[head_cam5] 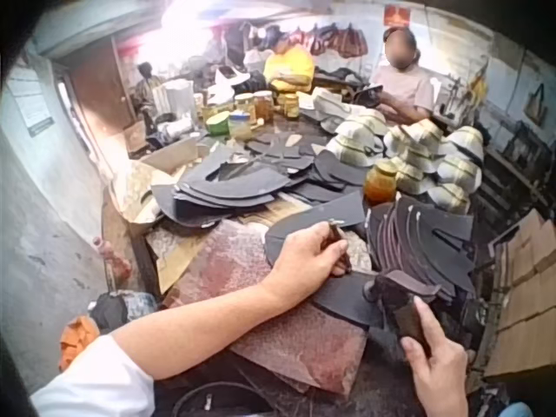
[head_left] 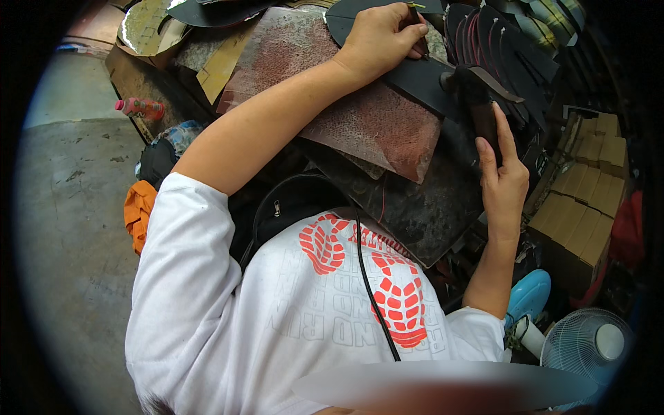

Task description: The person repeatedly hammers a black shoe sole or heel piece on a workbench using a small hammer. They adjust the piece between strikes and continue hammering the same area.

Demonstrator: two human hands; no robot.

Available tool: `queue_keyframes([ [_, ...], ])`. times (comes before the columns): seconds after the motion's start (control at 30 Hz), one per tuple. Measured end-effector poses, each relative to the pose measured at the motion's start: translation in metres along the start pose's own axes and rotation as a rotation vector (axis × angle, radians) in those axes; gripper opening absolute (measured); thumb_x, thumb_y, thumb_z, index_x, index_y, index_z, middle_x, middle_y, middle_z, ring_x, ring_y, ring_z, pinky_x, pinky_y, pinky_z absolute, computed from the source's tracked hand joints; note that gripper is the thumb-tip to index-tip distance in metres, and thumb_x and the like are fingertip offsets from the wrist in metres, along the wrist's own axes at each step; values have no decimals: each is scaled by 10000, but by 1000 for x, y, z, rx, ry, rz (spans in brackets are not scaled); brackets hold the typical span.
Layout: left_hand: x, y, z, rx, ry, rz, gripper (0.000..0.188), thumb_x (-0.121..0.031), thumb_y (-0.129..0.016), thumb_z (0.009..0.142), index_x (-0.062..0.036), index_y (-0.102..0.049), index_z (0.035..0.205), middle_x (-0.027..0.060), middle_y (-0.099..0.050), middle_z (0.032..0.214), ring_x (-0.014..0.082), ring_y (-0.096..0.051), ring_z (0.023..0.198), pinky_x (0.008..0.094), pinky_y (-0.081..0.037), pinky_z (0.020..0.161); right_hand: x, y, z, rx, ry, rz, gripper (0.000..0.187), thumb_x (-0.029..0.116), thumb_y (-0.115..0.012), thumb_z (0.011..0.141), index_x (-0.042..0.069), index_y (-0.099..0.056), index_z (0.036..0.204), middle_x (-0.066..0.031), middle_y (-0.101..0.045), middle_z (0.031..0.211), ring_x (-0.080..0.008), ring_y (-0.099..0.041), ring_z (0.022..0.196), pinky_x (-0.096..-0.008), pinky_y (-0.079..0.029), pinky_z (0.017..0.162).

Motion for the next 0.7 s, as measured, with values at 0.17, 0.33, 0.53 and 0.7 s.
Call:
queue_keyframes([
  [0.17,-6,-3,-1,26,-20,-7,168,-100,-649,950,40,-610,866,110,-690,709,151,-684,627,299,-537,589,-13,-12,-4,8,-40,50,514,319,-668,968,284,-531,1462,-163,-736,1119,-267,-747,948,-367,-568,784],
  [0.33,-14,-2,-2,68,-164,103,180,-104,-654,949,44,-612,857,103,-688,711,138,-668,619,297,-536,590,10,33,-2,-49,123,121,494,340,-640,978,168,-529,1428,-165,-694,1119,-226,-685,923,-323,-544,743],
  [0.53,-28,-19,-10,-23,-738,421,132,-153,-695,872,-62,-674,965,129,-689,810,326,-695,775,397,-561,690,64,101,-4,-479,477,599,640,512,-595,970,-16,-536,1328,-145,-634,837,-157,-581,592,-221,-476,512],
  [0.7,-25,-26,-9,-30,-733,492,125,-151,-682,882,-38,-667,933,120,-693,780,317,-701,750,393,-563,673,15,13,1,-12,-22,448,507,202,-639,1005,160,-501,1491,10,-599,769,-48,-434,545,-234,-379,496],
])
Point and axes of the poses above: each hand's wrist, its own z-axis towards the middle knuckle, its own y-axis out of the back of the hand, x = y × z, the point moved 4 cm from there along z, towards the middle knuckle
